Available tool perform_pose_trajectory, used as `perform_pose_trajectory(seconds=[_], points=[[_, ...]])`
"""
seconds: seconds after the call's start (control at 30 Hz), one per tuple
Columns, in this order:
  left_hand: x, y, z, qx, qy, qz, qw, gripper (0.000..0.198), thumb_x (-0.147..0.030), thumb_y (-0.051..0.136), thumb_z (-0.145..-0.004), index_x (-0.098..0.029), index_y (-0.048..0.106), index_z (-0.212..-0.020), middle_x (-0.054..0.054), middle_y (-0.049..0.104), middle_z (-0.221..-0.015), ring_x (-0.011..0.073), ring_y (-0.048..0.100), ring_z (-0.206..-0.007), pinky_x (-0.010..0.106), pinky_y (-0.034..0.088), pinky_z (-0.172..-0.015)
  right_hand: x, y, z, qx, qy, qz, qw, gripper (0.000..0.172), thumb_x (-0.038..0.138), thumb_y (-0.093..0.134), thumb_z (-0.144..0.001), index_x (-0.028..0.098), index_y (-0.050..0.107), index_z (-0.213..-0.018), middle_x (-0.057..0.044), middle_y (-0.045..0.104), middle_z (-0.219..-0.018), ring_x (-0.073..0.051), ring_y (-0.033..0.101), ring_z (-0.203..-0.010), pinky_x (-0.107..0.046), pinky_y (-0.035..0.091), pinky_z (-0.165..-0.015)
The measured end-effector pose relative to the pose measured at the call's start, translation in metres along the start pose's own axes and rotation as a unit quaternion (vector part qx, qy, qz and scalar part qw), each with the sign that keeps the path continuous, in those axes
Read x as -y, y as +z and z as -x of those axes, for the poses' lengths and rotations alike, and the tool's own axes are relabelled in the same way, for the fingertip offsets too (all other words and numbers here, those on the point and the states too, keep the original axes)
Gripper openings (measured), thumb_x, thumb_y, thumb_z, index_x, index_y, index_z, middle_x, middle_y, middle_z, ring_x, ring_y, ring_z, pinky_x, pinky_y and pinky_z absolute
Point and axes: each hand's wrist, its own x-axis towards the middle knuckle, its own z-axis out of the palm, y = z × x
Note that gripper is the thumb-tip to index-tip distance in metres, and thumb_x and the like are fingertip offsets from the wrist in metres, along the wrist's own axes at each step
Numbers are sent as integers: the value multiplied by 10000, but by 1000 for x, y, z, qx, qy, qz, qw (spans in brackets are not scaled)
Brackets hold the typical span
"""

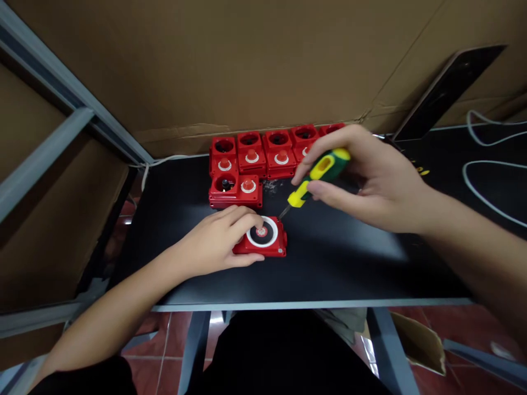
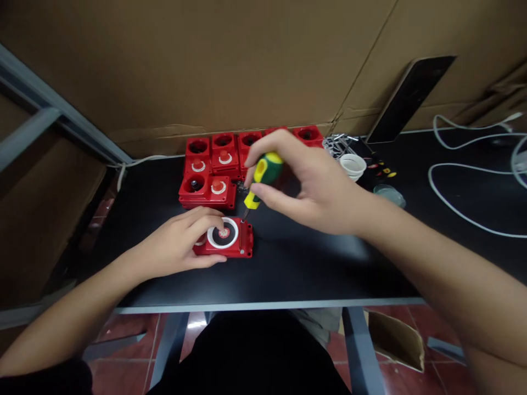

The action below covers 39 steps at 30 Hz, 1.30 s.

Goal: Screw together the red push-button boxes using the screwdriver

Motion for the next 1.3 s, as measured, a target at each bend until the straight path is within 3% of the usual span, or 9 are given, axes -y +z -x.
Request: perform_pose_trajectory(seconds=[0.07,0.17,0.27,0.47,0.6,0.7,0.87,1.1,1.3], points=[[3,1,0,-4,-7,8,1000,438,-523,849,-1041,-246,635,-1306,124,785,-1362,322,800,-1239,458,665,-1073,14,-4,-16,55,-48,104,992,156,428,704,-1131,286,701,-1196,-74,802,-1118,-273,753,-950,-463,580,-876],[6,5,0,-19,-10,29,999,511,-564,842,-1040,-243,613,-1365,139,790,-1372,331,810,-1261,483,682,-1076,33,-3,-36,92,-53,216,971,385,512,506,-1214,257,672,-978,-44,713,-894,-215,610,-749,-399,425,-725],[8,14,-3,-34,-6,50,998,575,-554,844,-1038,-233,577,-1433,174,781,-1430,348,808,-1324,528,688,-1113,42,3,-44,77,-50,312,946,506,530,480,-1217,234,576,-818,-25,528,-675,-176,436,-606,-379,232,-655],[9,37,-17,-59,-46,90,993,800,-555,920,-944,-227,496,-1537,218,749,-1503,388,811,-1359,574,700,-1126,45,-13,-36,57,-49,425,902,354,364,552,-1116,226,586,-792,-7,451,-561,-143,244,-494,-364,172,-611],[9,48,-35,-73,-41,83,993,943,-524,961,-904,-217,430,-1619,237,756,-1502,401,807,-1382,586,699,-1146,48,-28,-35,96,16,522,848,177,287,571,-1056,189,701,-985,-38,590,-594,-176,341,-478,-368,183,-586],[9,53,-54,-81,-30,84,993,886,-529,952,-908,-216,471,-1584,227,753,-1508,399,797,-1398,593,689,-1177,46,-30,-40,113,46,543,831,315,346,504,-1154,169,743,-1052,-100,708,-676,-236,548,-548,-373,199,-610],[3,59,-80,-62,-9,96,993,767,-507,938,-922,-229,541,-1516,202,758,-1474,385,803,-1351,595,695,-1163,25,-36,-40,84,61,512,853,422,462,475,-1212,154,757,-1156,-119,780,-778,-261,639,-638,-358,206,-627],[-6,66,-95,-45,20,119,992,713,-480,900,-967,-236,530,-1526,194,735,-1452,392,766,-1357,636,672,-1167,-14,-49,-10,-30,1,215,976,166,383,633,-1056,223,625,-1097,5,706,-814,-166,565,-651,-304,393,-668],[0,64,-94,-44,37,123,991,659,-495,867,-1000,-232,533,-1504,188,730,-1430,370,758,-1324,599,680,-1127,-36,-33,17,-141,-47,80,986,125,324,599,-1078,232,668,-1032,-14,725,-897,-146,596,-670,-288,474,-630]])
